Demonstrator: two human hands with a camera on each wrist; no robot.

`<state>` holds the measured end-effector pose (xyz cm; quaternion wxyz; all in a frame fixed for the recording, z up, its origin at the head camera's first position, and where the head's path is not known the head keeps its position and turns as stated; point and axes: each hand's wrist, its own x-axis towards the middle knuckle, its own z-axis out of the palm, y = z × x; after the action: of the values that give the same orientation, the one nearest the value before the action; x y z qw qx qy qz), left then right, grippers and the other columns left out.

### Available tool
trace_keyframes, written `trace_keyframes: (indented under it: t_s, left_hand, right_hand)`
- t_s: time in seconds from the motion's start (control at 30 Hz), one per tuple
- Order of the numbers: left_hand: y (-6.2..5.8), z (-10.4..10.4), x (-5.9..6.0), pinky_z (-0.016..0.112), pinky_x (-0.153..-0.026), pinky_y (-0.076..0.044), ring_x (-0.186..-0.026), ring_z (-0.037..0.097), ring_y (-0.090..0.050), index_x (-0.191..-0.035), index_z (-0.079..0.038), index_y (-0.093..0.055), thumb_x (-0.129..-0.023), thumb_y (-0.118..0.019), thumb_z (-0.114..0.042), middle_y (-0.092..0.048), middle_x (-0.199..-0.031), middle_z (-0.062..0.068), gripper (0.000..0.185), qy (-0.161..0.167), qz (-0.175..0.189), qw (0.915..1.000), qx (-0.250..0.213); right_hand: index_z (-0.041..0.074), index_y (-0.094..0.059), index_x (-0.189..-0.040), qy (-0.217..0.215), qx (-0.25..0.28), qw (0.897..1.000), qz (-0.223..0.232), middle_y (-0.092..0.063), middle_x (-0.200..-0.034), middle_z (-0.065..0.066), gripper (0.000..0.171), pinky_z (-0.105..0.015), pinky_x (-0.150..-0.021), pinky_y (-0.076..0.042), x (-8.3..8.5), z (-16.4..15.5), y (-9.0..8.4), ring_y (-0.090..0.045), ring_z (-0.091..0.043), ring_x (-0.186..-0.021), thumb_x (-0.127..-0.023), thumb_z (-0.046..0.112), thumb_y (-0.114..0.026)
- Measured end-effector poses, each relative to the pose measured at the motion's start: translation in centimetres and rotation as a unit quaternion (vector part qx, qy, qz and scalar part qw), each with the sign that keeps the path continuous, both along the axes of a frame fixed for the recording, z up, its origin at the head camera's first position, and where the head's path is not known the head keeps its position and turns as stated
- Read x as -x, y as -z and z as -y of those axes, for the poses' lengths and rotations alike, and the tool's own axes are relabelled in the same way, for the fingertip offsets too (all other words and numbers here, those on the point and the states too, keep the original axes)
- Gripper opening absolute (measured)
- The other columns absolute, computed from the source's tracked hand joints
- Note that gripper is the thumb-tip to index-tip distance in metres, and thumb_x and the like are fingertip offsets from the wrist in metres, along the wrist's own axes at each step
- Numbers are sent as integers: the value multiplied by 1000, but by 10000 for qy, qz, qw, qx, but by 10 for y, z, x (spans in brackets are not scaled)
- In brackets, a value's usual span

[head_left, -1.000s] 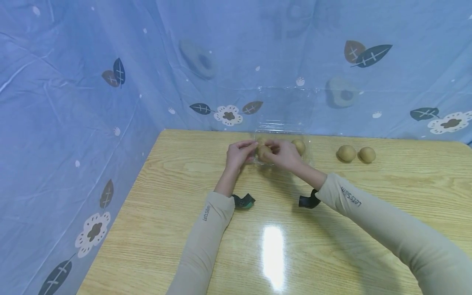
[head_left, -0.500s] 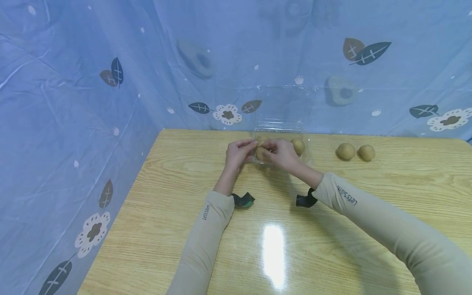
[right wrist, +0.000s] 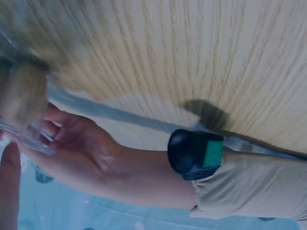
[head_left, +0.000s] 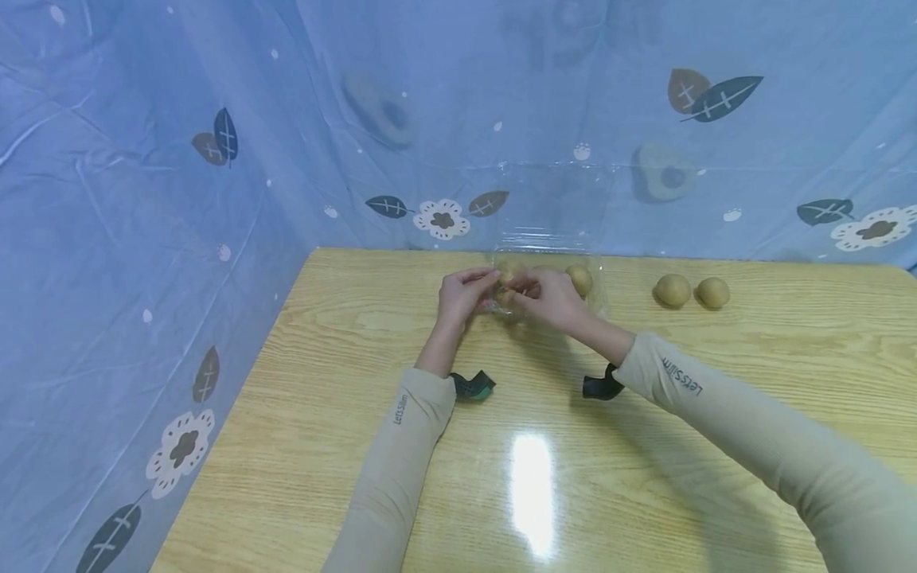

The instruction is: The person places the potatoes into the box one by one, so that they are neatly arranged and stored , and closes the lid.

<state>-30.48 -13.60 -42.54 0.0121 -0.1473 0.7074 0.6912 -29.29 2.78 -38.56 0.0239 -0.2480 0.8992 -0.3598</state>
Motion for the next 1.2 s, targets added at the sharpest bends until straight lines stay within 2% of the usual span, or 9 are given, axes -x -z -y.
trace_keyframes:
  t_s: [0.13,0.23,0.47,0.53,0.67,0.77,0.93,1.1,1.2]
  left_hand:
    - [-1,-1,0,21,-59,-56,-78,10,-63,-101,-12,-69,-76,-74,-29,-67,-100,3,31,-14,-24,10000,12]
    - [-1,-2,0,22,-60,-57,-81,11,-63,-102,-12,-68,-76,-73,-28,-66,-101,4,31,-20,-12,10000,31]
    - [-1,-1,1,22,-62,-57,-83,11,-63,-102,-13,-69,-75,-74,-31,-66,-101,3,32,-30,38,9999,89]
    - [0,-1,2,22,-62,-57,-83,11,-63,-102,-14,-69,-75,-74,-31,-67,-100,2,32,-22,23,9999,107]
    - [3,-1,2,22,-61,-57,-82,11,-63,-102,-14,-68,-75,-74,-32,-67,-100,2,34,-27,-8,9999,120]
    - [4,0,1,22,-61,-57,-83,11,-63,-103,-14,-68,-75,-74,-32,-67,-100,2,34,-28,-9,9999,104]
    - [3,0,0,22,-63,-57,-85,12,-63,-103,-13,-68,-75,-74,-32,-66,-101,3,34,-10,-12,10000,90]
    - [1,0,-1,22,-64,-57,-84,12,-63,-104,-12,-67,-76,-73,-31,-66,-100,4,34,-11,-15,10000,62]
    - [1,-1,-1,22,-64,-57,-84,12,-63,-104,-12,-67,-76,-73,-30,-66,-101,4,34,-19,-10,10000,56]
  right_hand:
    - [-3,-62,-107,-43,330,9994,-137,-64,-105,-20,25,-41,-78,-55,3,-14,-4,-63,-32,-90,-87,12,-58]
    - [-4,-61,-106,37,437,9975,-559,-62,-106,-21,25,-43,-77,-55,7,-31,-7,-60,-34,-93,-89,13,-56]
    - [3,-60,-111,847,194,9885,-1238,-55,-114,-19,28,-49,-78,-50,13,-86,-4,-52,-34,-100,-91,22,-53]
    - [4,-58,-113,1029,58,9874,-1203,-52,-116,-20,29,-50,-76,-49,13,-103,0,-51,-35,-100,-92,23,-51]
    - [2,-53,-117,1224,-515,9847,-1126,-45,-119,-26,33,-45,-55,-47,14,-136,5,-55,-36,-81,-90,20,-53]
    - [-3,-48,-121,1222,-980,9822,-1033,-40,-119,-33,39,-52,-59,-45,14,-159,8,-50,-43,-85,-87,17,-56]
    - [-9,-42,-123,1429,-1424,9758,-841,-38,-119,-39,51,-65,-79,-38,14,-191,12,-35,-54,-107,-87,22,-58]
    - [-10,-43,-122,1472,-1459,9756,-719,-40,-118,-39,54,-66,-84,-35,16,-206,14,-34,-55,-108,-88,30,-56]
    - [-10,-47,-118,1225,-1518,9759,-978,-53,-100,-33,49,-59,-78,-41,18,-208,17,-46,-48,-94,-87,26,-58]
